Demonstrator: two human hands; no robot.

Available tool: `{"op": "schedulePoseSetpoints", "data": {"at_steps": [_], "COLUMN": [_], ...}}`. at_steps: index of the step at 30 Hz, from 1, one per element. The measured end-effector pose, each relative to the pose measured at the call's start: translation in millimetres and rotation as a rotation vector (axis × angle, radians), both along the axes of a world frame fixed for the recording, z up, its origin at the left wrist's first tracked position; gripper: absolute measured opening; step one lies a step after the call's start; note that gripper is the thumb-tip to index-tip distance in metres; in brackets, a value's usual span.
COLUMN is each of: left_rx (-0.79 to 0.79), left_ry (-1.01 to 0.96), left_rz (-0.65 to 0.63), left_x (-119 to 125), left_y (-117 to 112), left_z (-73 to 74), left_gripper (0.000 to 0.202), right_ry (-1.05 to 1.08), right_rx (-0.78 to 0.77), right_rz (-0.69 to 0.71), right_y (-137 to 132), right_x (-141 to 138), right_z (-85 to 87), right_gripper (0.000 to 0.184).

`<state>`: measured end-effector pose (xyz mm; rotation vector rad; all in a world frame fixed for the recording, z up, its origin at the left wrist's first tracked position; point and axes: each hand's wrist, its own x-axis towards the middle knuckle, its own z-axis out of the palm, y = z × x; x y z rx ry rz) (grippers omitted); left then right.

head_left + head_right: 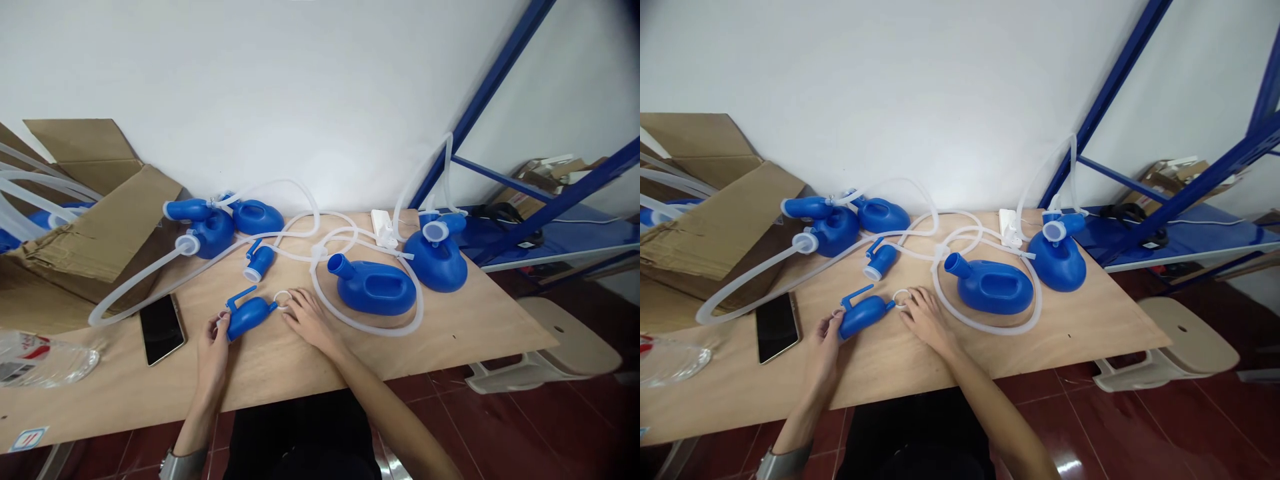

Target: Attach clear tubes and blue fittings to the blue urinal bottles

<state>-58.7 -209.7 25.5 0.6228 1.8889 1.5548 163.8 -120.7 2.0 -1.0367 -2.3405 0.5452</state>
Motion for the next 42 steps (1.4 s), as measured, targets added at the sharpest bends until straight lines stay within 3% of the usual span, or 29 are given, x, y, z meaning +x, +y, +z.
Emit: {"op": "schedulePoseSetpoints", "data": {"at_steps": [4, 8, 13, 18, 21, 26, 29, 31, 35, 38, 40, 42], "left_rx": [-0.053, -0.088, -0.038, 0.187, 0.339, 0.327, 0.299, 0.279, 0.287, 0.294, 0.304, 0.325], "left_ry": [0.256, 0.387, 0.421, 0.562, 0.501, 0.105, 0.172, 0.285, 0.334, 0.27, 0.226, 0.193], "left_rz": [-0.036, -0.192, -0.323, -0.169, -0.182, -0.473, -0.755, -0.932, -1.103, -1.046, -0.936, -0.825], "left_x": [4.0, 14.8, 28.8, 38.5, 51.2, 83.2, 95.4, 98.6, 99.4, 98.9, 99.5, 103.1], "left_y": [3.3, 10.5, 10.8, 10.8, 10.4, 4.0, 2.5, 4.7, 16.0, 32.2, 48.9, 70.2], "left_z": [4.3, 1.9, -2.9, 9.6, 22.4, 44.8, 57.1, 64.0, 74.3, 78.5, 78.9, 76.7], "left_gripper": [0.079, 0.084, 0.068, 0.035, 0.03, 0.04, 0.048, 0.035, 0.017, 0.021, 0.024, 0.027], "right_ry": [0.128, 0.358, 0.546, 0.621, 0.656, 0.702, 0.644, 0.656, 0.648, 0.595, 0.518, 0.352], "right_rx": [-0.06, -0.203, -0.284, -0.363, -0.435, -0.515, -0.551, -0.583, -0.598, -0.517, -0.302, -0.003], "right_rz": [-0.037, -0.093, -0.192, -0.174, -0.108, -0.075, -0.023, -0.003, -0.03, -0.035, -0.155, -0.362], "right_y": [-2.0, -7.3, -19.4, -27.4, -30.4, -38.5, -43.2, -44.7, -43.7, -35.8, -23.5, -5.8], "right_x": [5.7, 20.4, 49.9, 68.3, 68.3, 64.6, 66.7, 69.8, 82.0, 103.4, 125.6, 151.3], "right_z": [2.1, 11.9, 25.5, 37.7, 46.4, 62.6, 69.3, 71.4, 77.6, 90.1, 97.4, 97.2], "right_gripper": [0.007, 0.006, 0.014, 0.023, 0.024, 0.029, 0.05, 0.065, 0.071, 0.055, 0.051, 0.05]}}
